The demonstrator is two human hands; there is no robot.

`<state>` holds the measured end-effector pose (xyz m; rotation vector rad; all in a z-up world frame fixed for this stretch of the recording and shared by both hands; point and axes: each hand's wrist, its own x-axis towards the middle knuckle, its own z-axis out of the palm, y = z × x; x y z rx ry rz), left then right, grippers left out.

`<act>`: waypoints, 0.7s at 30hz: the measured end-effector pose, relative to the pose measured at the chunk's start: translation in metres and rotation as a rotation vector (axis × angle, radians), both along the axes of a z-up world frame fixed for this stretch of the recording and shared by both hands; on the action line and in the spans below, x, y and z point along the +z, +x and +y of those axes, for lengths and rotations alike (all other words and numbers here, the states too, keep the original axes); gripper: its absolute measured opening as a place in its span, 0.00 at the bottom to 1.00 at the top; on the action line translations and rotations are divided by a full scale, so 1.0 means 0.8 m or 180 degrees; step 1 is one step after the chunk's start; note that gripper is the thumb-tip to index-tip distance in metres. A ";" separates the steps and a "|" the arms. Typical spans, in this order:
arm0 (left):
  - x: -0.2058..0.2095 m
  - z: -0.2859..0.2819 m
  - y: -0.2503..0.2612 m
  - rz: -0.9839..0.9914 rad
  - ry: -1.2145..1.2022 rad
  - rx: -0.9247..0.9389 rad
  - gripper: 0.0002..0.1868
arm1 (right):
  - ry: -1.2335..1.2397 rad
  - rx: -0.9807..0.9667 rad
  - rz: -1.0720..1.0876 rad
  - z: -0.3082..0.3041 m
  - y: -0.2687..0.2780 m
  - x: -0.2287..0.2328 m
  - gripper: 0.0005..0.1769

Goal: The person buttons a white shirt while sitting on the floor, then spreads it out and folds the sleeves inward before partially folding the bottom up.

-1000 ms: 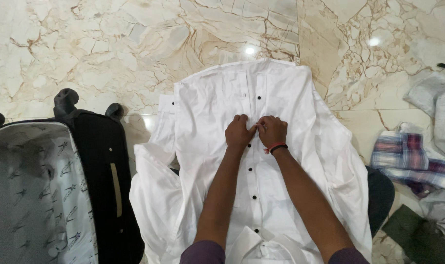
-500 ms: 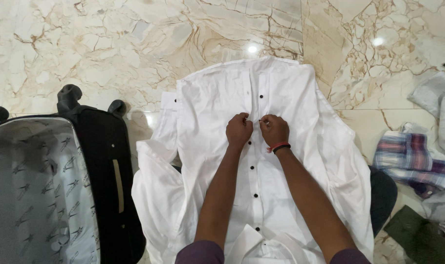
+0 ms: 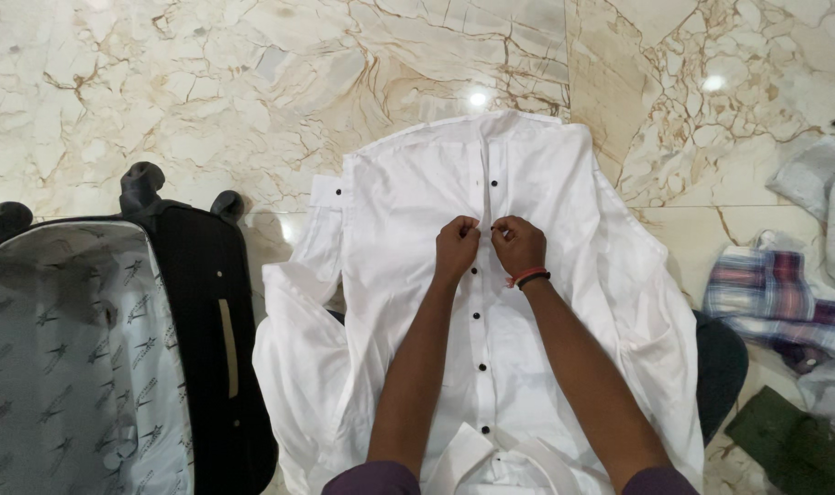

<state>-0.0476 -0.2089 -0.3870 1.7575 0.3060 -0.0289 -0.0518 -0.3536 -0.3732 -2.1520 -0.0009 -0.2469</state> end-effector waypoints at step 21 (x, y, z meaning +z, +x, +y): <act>-0.019 -0.003 -0.007 0.0222 -0.0456 -0.0061 0.07 | 0.1588 0.0170 0.0737 -0.008 -0.008 -0.016 0.05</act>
